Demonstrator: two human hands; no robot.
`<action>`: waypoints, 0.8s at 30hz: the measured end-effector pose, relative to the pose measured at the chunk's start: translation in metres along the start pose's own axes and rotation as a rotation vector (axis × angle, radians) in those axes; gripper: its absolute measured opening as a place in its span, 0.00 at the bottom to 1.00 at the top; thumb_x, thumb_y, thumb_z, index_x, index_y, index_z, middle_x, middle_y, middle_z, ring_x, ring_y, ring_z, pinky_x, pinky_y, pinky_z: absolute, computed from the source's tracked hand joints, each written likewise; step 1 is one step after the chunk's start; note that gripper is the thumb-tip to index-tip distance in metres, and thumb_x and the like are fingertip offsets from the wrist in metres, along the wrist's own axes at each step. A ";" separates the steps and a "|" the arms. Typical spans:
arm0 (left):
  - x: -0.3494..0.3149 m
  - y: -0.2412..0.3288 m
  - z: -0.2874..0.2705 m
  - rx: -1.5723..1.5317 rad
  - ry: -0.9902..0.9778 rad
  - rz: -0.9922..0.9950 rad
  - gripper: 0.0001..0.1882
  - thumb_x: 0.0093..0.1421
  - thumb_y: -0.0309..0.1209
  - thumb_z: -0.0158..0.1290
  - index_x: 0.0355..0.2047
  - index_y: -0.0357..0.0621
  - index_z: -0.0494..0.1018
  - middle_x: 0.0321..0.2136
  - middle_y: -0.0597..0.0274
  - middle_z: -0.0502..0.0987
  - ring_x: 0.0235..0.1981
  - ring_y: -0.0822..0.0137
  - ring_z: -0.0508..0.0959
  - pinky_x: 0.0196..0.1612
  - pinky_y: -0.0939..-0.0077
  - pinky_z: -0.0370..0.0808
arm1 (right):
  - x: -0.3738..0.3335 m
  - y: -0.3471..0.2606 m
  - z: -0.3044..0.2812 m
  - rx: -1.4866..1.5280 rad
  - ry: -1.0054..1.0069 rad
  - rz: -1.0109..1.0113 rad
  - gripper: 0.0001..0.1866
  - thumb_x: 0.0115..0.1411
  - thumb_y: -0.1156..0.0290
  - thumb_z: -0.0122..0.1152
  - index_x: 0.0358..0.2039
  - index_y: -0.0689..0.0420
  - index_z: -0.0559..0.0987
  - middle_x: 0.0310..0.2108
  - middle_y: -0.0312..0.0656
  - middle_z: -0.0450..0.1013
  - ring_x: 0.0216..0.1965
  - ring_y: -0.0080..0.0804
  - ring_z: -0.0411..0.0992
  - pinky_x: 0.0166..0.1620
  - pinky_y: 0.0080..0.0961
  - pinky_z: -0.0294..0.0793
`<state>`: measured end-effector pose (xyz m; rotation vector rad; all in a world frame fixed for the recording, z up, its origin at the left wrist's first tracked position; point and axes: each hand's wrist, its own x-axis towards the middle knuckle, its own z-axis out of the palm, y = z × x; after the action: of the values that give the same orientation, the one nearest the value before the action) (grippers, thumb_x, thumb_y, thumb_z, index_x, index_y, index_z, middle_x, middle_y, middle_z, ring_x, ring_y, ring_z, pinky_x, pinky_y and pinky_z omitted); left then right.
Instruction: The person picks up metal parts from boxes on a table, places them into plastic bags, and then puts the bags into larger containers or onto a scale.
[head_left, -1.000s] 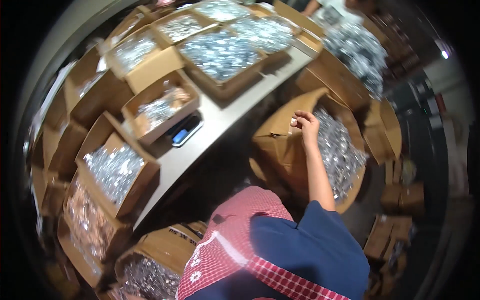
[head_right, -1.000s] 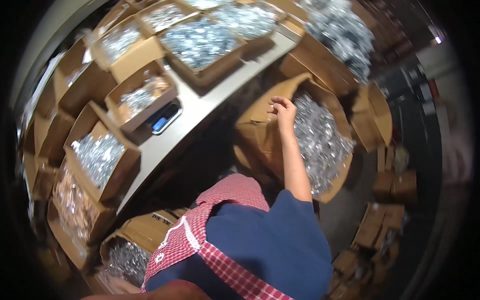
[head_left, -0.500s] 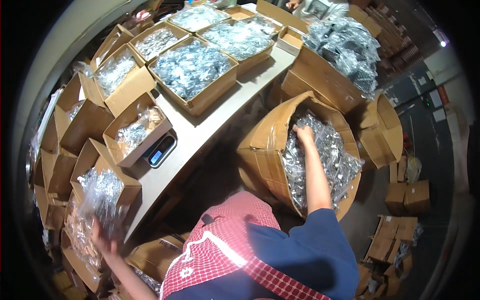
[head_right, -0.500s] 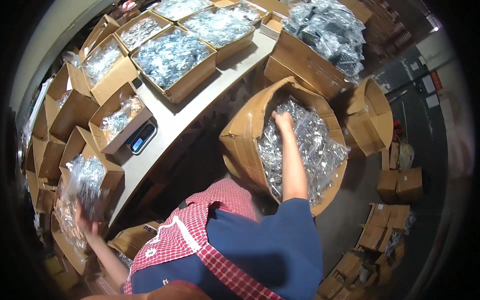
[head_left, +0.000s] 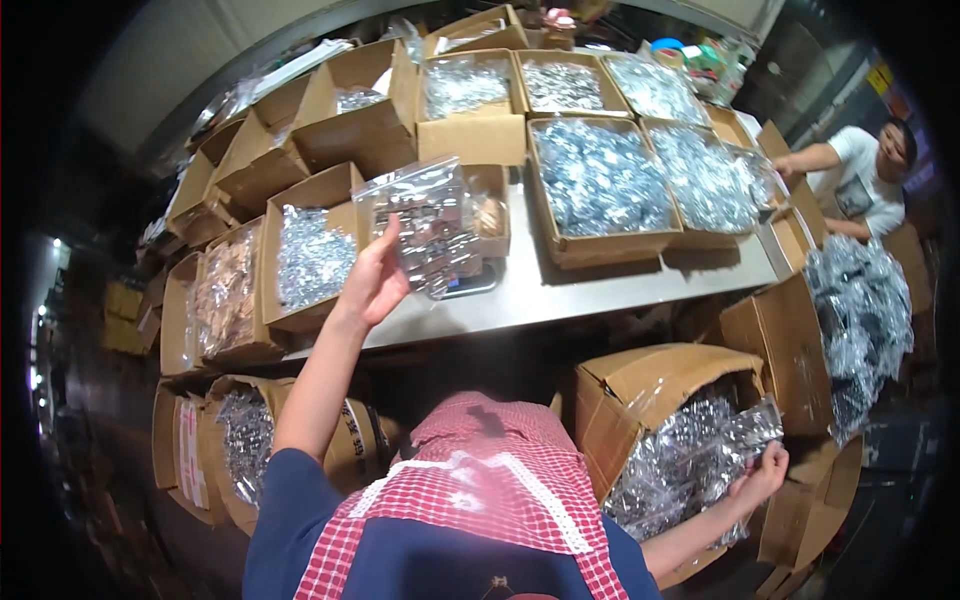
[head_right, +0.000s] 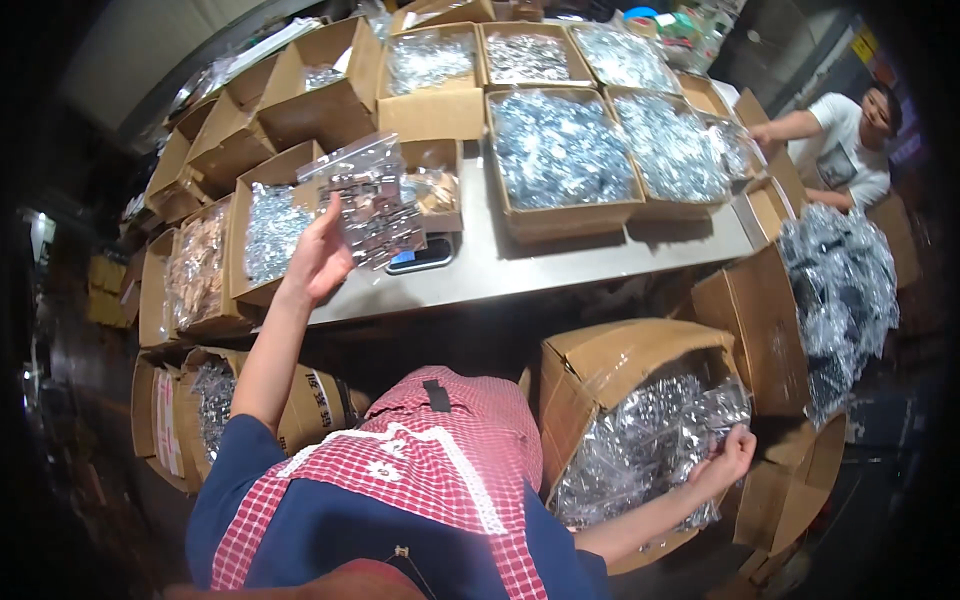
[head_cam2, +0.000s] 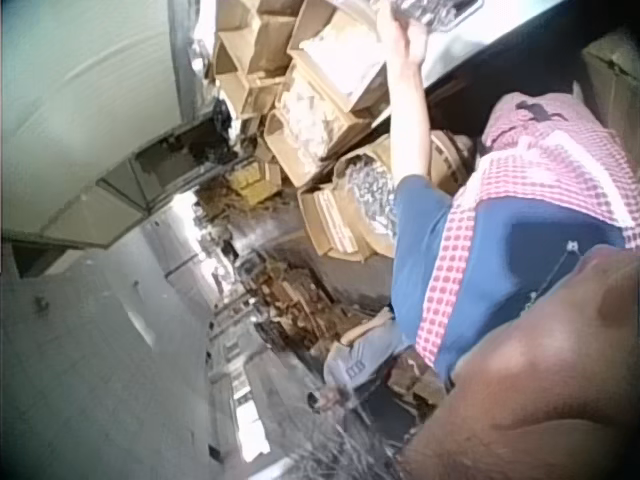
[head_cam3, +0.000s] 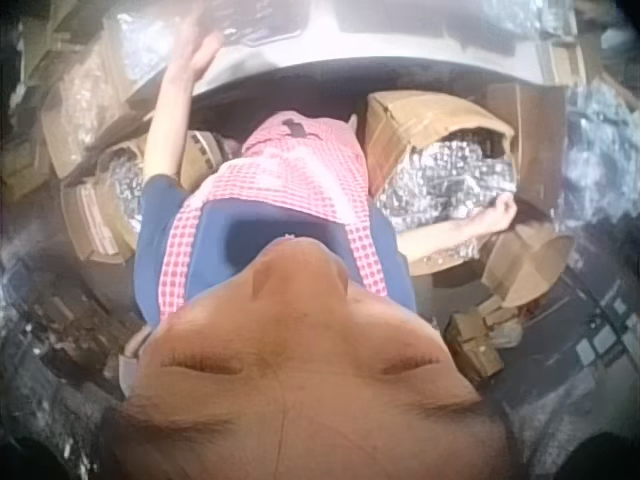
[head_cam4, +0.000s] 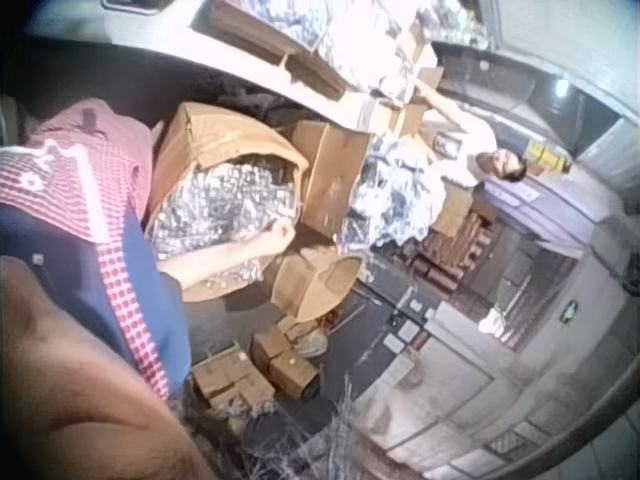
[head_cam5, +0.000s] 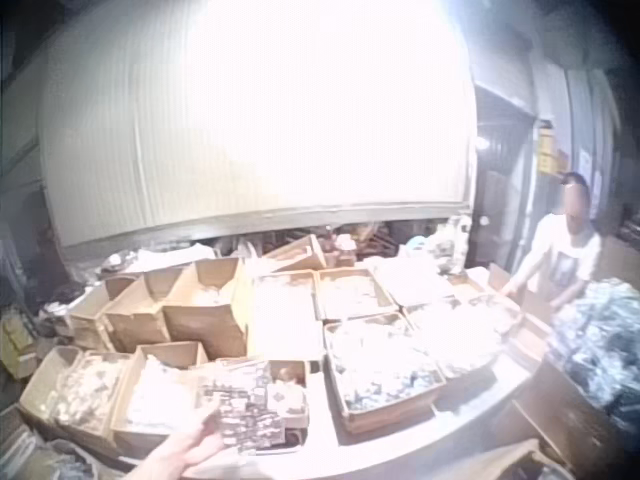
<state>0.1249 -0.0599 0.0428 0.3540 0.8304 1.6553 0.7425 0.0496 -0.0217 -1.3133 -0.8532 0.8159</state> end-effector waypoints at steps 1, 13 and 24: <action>0.003 0.005 0.002 -0.010 -0.016 -0.009 0.27 0.69 0.46 0.39 0.62 0.42 0.56 0.57 0.49 0.67 0.57 0.48 0.70 0.56 0.42 0.69 | -0.003 -0.016 0.014 0.099 -0.035 -0.006 0.06 0.60 0.72 0.61 0.29 0.54 0.73 0.25 0.28 0.67 0.23 0.13 0.64 0.22 0.10 0.60; 0.089 0.019 -0.051 0.862 0.074 0.256 0.29 0.53 0.31 0.59 0.57 0.41 0.69 0.58 0.53 0.68 0.58 0.64 0.68 0.61 0.71 0.61 | -0.077 -0.032 0.361 0.353 -0.847 0.403 0.04 0.60 0.72 0.60 0.30 0.53 0.74 0.23 0.25 0.65 0.18 0.13 0.60 0.18 0.13 0.63; 0.051 0.080 -0.123 0.671 0.449 0.513 0.23 0.60 0.26 0.50 0.56 0.31 0.63 0.53 0.52 0.69 0.56 0.60 0.71 0.59 0.68 0.67 | -0.115 0.007 0.519 0.396 -0.884 0.419 0.19 0.62 0.74 0.58 0.52 0.66 0.70 0.47 0.46 0.71 0.50 0.30 0.71 0.54 0.21 0.68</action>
<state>-0.0245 -0.0569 0.0009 0.7164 1.7566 1.9176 0.2296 0.1891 -0.0045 -0.7505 -1.0182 1.8686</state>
